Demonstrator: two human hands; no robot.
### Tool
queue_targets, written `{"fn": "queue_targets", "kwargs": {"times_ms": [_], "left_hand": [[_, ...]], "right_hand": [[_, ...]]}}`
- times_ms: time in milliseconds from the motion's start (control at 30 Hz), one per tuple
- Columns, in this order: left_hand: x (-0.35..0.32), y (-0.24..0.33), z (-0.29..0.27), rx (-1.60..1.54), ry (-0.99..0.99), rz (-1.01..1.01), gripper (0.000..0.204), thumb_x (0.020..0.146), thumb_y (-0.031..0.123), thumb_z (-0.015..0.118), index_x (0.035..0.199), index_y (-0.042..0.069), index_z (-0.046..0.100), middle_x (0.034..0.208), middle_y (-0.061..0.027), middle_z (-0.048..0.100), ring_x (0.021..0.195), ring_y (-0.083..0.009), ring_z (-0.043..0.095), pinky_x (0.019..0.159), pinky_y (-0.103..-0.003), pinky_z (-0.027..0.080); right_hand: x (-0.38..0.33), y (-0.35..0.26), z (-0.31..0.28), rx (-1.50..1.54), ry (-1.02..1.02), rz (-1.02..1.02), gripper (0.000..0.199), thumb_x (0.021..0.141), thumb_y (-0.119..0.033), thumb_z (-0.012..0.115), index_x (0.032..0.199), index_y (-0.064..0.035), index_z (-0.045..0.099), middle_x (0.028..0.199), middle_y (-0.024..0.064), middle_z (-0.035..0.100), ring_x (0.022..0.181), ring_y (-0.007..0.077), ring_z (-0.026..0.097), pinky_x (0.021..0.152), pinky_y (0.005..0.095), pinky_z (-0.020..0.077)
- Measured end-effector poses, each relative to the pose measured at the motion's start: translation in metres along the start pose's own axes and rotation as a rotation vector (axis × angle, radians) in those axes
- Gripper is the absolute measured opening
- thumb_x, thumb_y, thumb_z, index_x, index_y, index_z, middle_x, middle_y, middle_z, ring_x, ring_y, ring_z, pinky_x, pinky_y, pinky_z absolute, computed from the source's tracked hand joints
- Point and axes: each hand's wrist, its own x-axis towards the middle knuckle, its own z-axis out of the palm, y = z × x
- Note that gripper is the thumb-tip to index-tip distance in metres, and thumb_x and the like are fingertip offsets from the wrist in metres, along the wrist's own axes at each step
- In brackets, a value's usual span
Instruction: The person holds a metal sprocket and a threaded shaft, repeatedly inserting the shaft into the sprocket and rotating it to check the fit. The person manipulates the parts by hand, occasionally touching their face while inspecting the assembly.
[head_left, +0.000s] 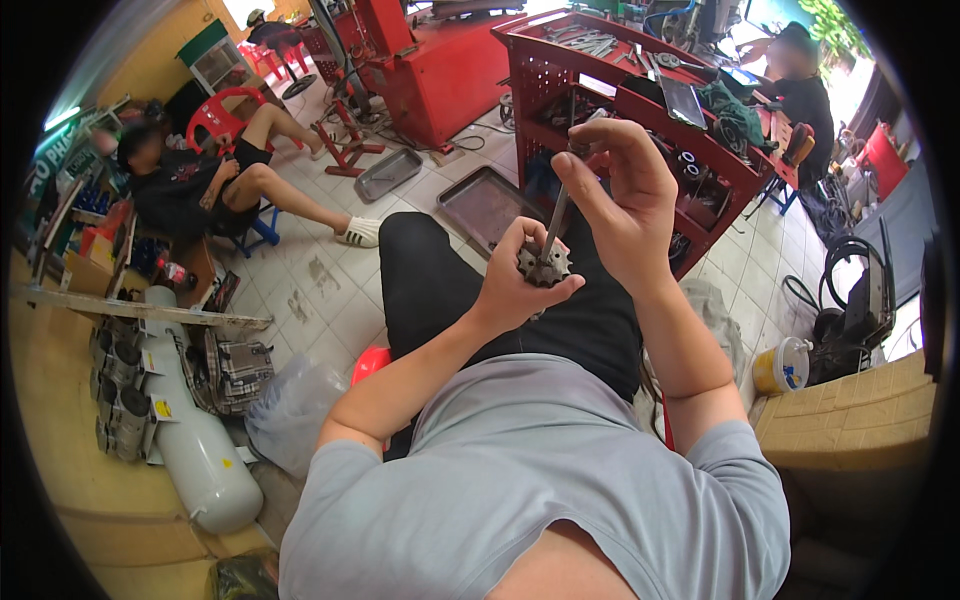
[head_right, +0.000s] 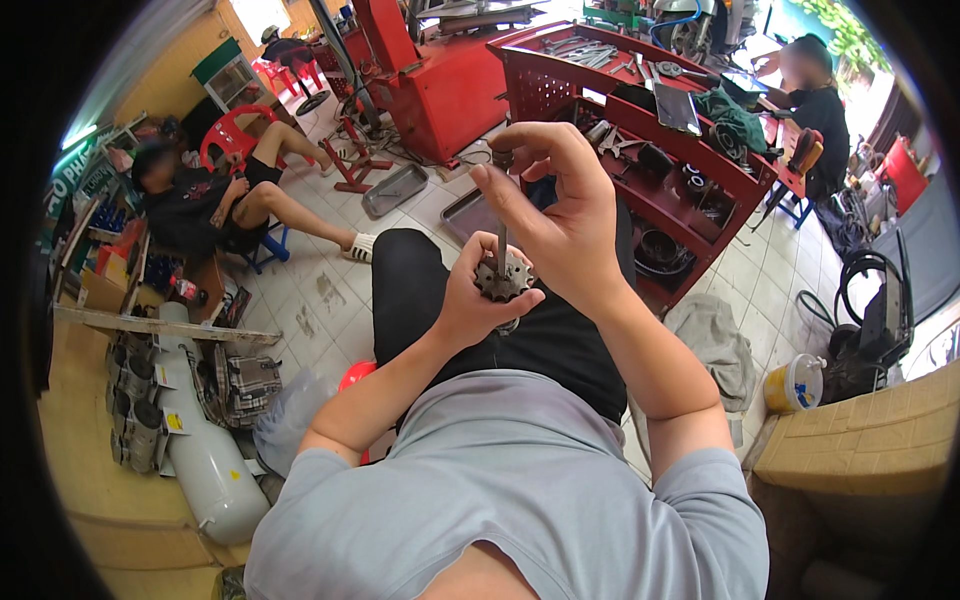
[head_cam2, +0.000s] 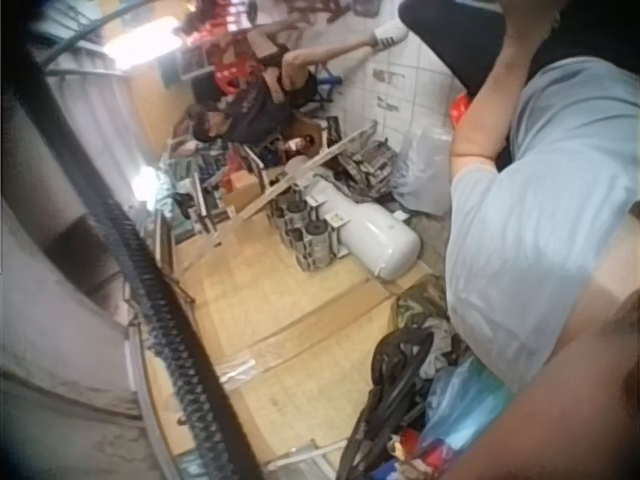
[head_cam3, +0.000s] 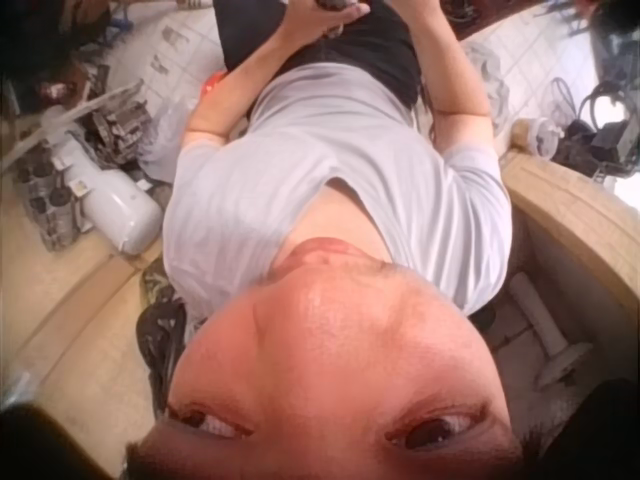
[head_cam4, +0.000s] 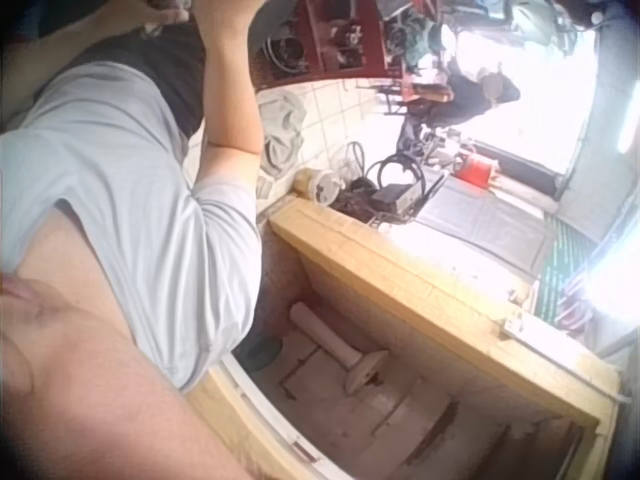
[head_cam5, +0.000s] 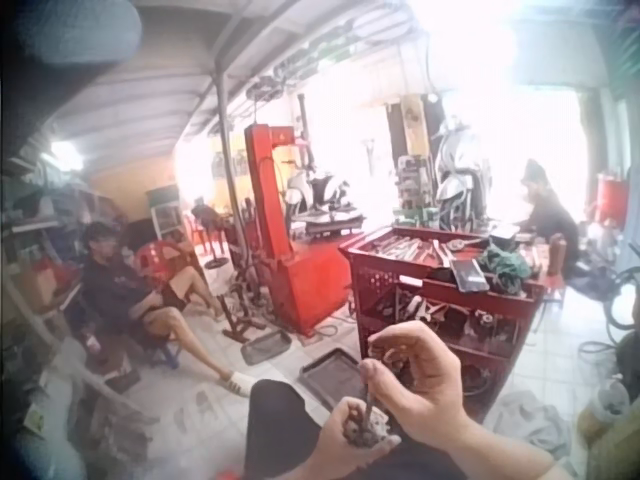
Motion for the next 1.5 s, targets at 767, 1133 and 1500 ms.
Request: {"fn": "queue_targets", "kwargs": {"times_ms": [767, 1133, 1500], "left_hand": [[0.0, -0.003, 0.0, -0.048, 0.017, 0.004, 0.051, 0.069, 0.015, 0.084, 0.097, 0.009, 0.042, 0.092, -0.0049, 0.058, 0.079, -0.0072, 0.053, 0.074, -0.024, 0.048], [0.002, -0.002, -0.001, -0.066, 0.006, -0.009, 0.05, 0.069, 0.013, 0.084, 0.096, 0.009, 0.041, 0.092, -0.0049, 0.058, 0.08, -0.0074, 0.054, 0.074, -0.024, 0.048], [0.001, -0.002, 0.001, -0.046, -0.001, -0.005, 0.05, 0.07, 0.014, 0.084, 0.096, 0.008, 0.042, 0.092, -0.0051, 0.058, 0.081, -0.0081, 0.054, 0.074, -0.024, 0.047]], "right_hand": [[0.0, -0.002, 0.002, 0.027, 0.042, -0.027, 0.019, 0.085, 0.002, 0.063, 0.104, 0.0007, 0.059, 0.095, 0.0025, 0.062, 0.085, 0.0072, 0.056, 0.076, 0.023, 0.0439], [0.001, -0.003, -0.002, 0.215, -0.026, 0.048, 0.025, 0.089, 0.004, 0.058, 0.113, 0.0017, 0.052, 0.101, 0.012, 0.063, 0.098, 0.0185, 0.062, 0.093, 0.0333, 0.0463], [0.001, -0.002, 0.002, 0.223, 0.027, 0.075, 0.025, 0.084, -0.002, 0.067, 0.107, -0.0019, 0.057, 0.097, 0.0013, 0.062, 0.088, 0.0068, 0.056, 0.077, 0.0228, 0.0435]]}}
